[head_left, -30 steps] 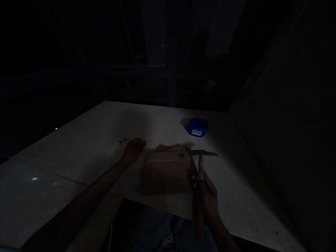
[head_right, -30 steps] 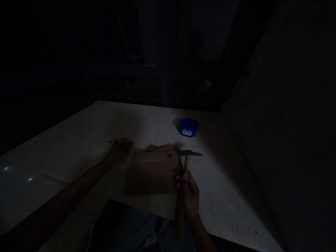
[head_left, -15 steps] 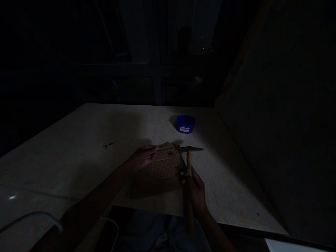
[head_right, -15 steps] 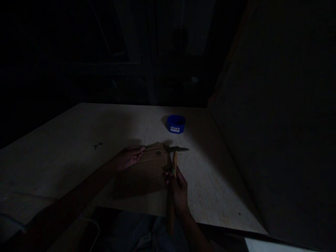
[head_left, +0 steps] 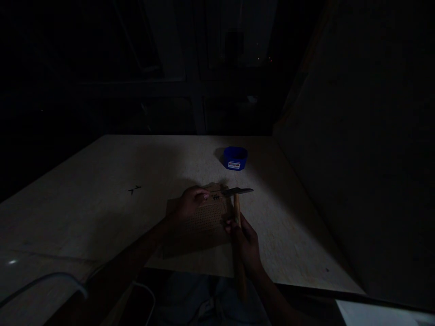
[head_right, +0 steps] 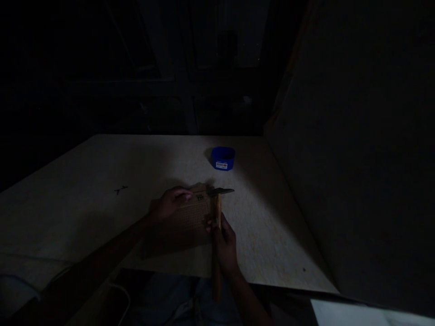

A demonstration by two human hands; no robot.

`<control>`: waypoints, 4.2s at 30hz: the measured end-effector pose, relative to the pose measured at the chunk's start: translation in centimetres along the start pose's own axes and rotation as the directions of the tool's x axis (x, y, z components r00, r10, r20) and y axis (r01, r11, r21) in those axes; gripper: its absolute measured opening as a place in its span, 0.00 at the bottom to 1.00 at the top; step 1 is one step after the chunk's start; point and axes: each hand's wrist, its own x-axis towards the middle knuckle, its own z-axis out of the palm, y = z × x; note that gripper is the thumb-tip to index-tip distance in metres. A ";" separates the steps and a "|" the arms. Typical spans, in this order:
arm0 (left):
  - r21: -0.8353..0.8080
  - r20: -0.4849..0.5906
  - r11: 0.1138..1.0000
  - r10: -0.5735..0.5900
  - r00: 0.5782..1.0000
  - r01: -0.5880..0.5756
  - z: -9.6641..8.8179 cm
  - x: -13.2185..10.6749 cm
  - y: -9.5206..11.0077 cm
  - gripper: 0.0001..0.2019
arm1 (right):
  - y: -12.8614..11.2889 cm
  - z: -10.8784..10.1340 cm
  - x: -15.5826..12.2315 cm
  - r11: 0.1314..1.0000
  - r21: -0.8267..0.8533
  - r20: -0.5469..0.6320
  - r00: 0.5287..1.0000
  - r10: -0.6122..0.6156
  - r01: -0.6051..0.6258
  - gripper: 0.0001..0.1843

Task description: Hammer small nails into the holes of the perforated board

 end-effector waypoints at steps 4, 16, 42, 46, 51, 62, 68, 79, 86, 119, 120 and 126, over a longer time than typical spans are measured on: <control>-0.003 -0.026 1.000 0.017 1.000 -0.017 1.0 0.2 -0.6 0.13 | -0.6 0.1 0.0 1.000 -0.004 0.013 1.000 -0.013 0.013 0.21; 0.120 -0.036 0.990 0.086 0.996 -0.081 2.1 -0.5 -1.3 0.09 | -0.8 0.1 0.0 0.998 -0.043 0.043 0.998 -0.036 0.038 0.18; 0.071 -0.067 0.994 0.083 0.994 -0.078 3.5 -1.0 -2.2 0.11 | -1.1 0.1 -0.1 0.998 -0.056 0.030 0.999 -0.028 0.030 0.14; 0.069 -0.122 0.996 0.069 0.990 -0.061 3.7 -1.1 -2.3 0.17 | -1.1 0.0 -0.1 0.998 -0.055 0.035 0.999 -0.030 0.032 0.16; 0.112 -0.115 0.993 0.048 0.992 -0.035 3.4 -1.2 -2.1 0.18 | -0.7 -0.1 -0.1 0.998 -0.059 0.039 0.999 -0.013 0.016 0.17; 0.106 -0.107 0.993 0.058 0.992 -0.047 3.6 -1.2 -1.8 0.10 | -0.9 -0.1 -0.1 0.994 -0.099 0.024 0.999 -0.035 0.038 0.17; 0.138 -0.084 0.989 0.057 0.995 -0.045 3.6 -1.4 -2.0 0.09 | -1.2 -0.1 -0.2 0.987 -0.146 0.034 0.998 -0.057 0.061 0.17; 0.002 -0.109 1.000 -0.003 0.994 0.004 3.8 -1.5 -2.4 0.12 | -1.1 0.2 -0.3 0.992 -0.127 0.000 1.000 -0.028 0.028 0.16; -0.034 -0.115 0.999 0.007 0.993 -0.011 4.2 -1.6 -3.0 0.16 | -3.3 -0.6 -0.4 0.963 -0.262 0.100 0.995 -0.030 0.055 0.19; -0.098 -0.100 0.994 -0.060 0.993 0.051 4.1 -0.7 -1.7 0.11 | -7.7 -0.1 1.7 0.711 -0.647 0.389 0.921 -0.003 0.275 0.21; -0.100 -0.100 0.993 -0.076 0.992 0.066 4.1 -0.7 -1.6 0.11 | -7.6 0.0 1.7 0.712 -0.651 0.388 0.921 0.016 0.262 0.21; -0.134 -0.102 0.990 -0.067 0.993 0.053 4.0 -0.5 -1.8 0.09 | -7.9 0.2 1.9 0.727 -0.638 0.368 0.930 -0.001 0.254 0.23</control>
